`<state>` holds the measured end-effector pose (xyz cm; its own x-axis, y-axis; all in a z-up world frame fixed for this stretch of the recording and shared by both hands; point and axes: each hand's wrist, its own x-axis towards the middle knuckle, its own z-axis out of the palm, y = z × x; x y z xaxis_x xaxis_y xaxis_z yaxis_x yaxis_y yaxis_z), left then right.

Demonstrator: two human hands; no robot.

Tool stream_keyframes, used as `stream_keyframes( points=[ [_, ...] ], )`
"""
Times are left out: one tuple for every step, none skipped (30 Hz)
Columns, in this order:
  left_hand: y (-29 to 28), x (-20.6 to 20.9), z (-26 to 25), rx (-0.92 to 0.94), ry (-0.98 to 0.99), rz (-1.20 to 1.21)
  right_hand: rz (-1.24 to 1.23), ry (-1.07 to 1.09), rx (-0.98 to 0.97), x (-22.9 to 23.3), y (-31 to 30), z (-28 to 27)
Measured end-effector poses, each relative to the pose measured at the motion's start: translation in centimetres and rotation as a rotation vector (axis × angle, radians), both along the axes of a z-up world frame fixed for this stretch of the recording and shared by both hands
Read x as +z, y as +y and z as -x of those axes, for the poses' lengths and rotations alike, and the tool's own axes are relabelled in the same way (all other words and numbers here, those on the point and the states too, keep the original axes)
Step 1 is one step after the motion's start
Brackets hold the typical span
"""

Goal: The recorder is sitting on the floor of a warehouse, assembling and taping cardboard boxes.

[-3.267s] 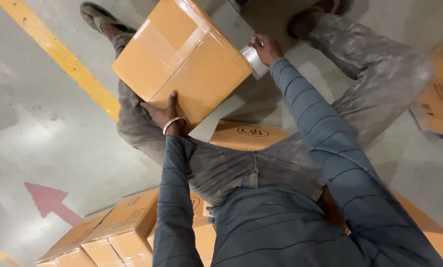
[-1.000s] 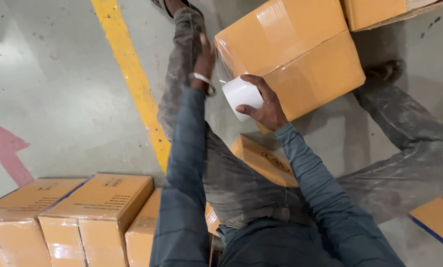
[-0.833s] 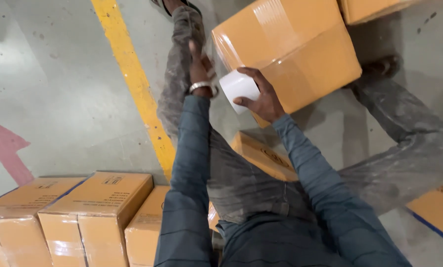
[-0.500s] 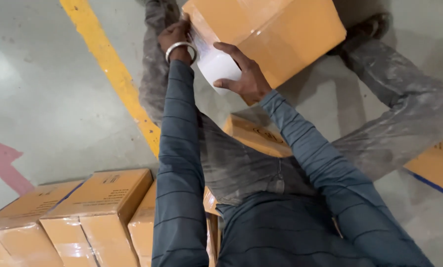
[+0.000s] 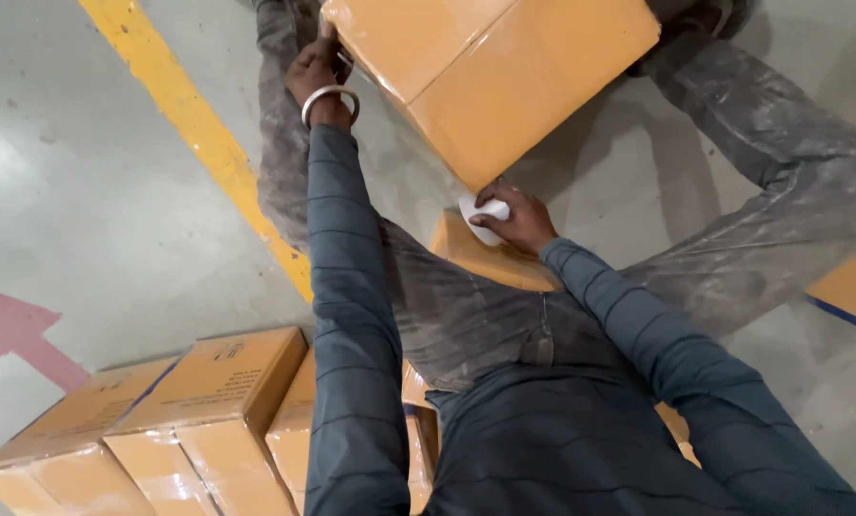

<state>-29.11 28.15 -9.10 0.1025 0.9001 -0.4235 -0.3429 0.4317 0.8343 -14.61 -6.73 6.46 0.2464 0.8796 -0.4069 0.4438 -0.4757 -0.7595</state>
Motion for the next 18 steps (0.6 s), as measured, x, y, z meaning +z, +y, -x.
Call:
stream_keyframes(
  points=[
    [-0.2,-3.5,0.0,0.048,0.005,-0.045,-0.040,0.025,0.011,-0.1,-0.2,0.1],
    [0.1,-6.8,-0.5,0.096,0.002,-0.099,-0.089,0.042,0.023,-0.2,0.0,0.0],
    [-0.6,-6.6,-1.6,0.097,0.000,-0.102,-0.093,0.040,0.023,0.1,-0.1,0.1],
    [-0.7,-6.4,-2.7,0.152,-0.087,-0.118,-0.035,0.066,0.003,0.4,0.3,0.1],
    [-0.9,-6.2,-3.9,0.207,-0.174,-0.135,0.022,0.092,-0.017,0.7,0.7,0.1],
    [-0.8,-6.5,-4.3,0.206,-0.177,-0.139,0.017,0.090,-0.018,0.6,0.9,0.0],
    [-0.7,-7.0,-4.8,0.185,-0.269,-0.127,0.010,0.089,-0.006,0.5,1.1,-0.1],
    [-0.8,-7.4,-5.2,0.161,-0.360,-0.110,0.006,0.089,0.003,0.4,1.0,-0.2],
    [0.4,-11.0,-5.1,0.158,-0.360,-0.111,0.005,0.090,0.000,-0.1,1.1,-0.4],
    [1.2,-14.7,-4.7,0.122,-0.290,-0.138,0.031,0.089,0.004,-0.5,0.8,-0.3],
    [1.9,-18.2,-4.2,0.087,-0.220,-0.165,0.056,0.088,0.009,-0.8,0.4,-0.3],
    [2.8,-17.2,-3.5,0.090,-0.218,-0.166,0.056,0.090,0.013,-0.7,0.4,-0.2],
    [3.6,-16.1,-2.9,0.099,-0.153,-0.198,0.040,0.132,-0.003,-0.5,0.4,-0.1],
    [4.7,-14.9,-2.2,0.109,-0.089,-0.235,0.021,0.174,-0.017,-0.4,0.5,-0.1],
    [4.4,-12.0,-2.8,0.113,-0.086,-0.239,0.017,0.176,-0.012,-0.1,0.8,0.0],
    [4.3,-9.0,-3.6,0.058,0.024,-0.369,0.039,0.160,-0.022,0.1,1.2,0.1],
    [4.0,-6.1,-4.4,0.001,0.135,-0.497,0.060,0.143,-0.031,0.4,1.5,0.2],
    [1.6,-5.3,-4.7,0.002,0.145,-0.494,0.063,0.153,-0.028,-0.3,1.3,0.8]
  ],
)
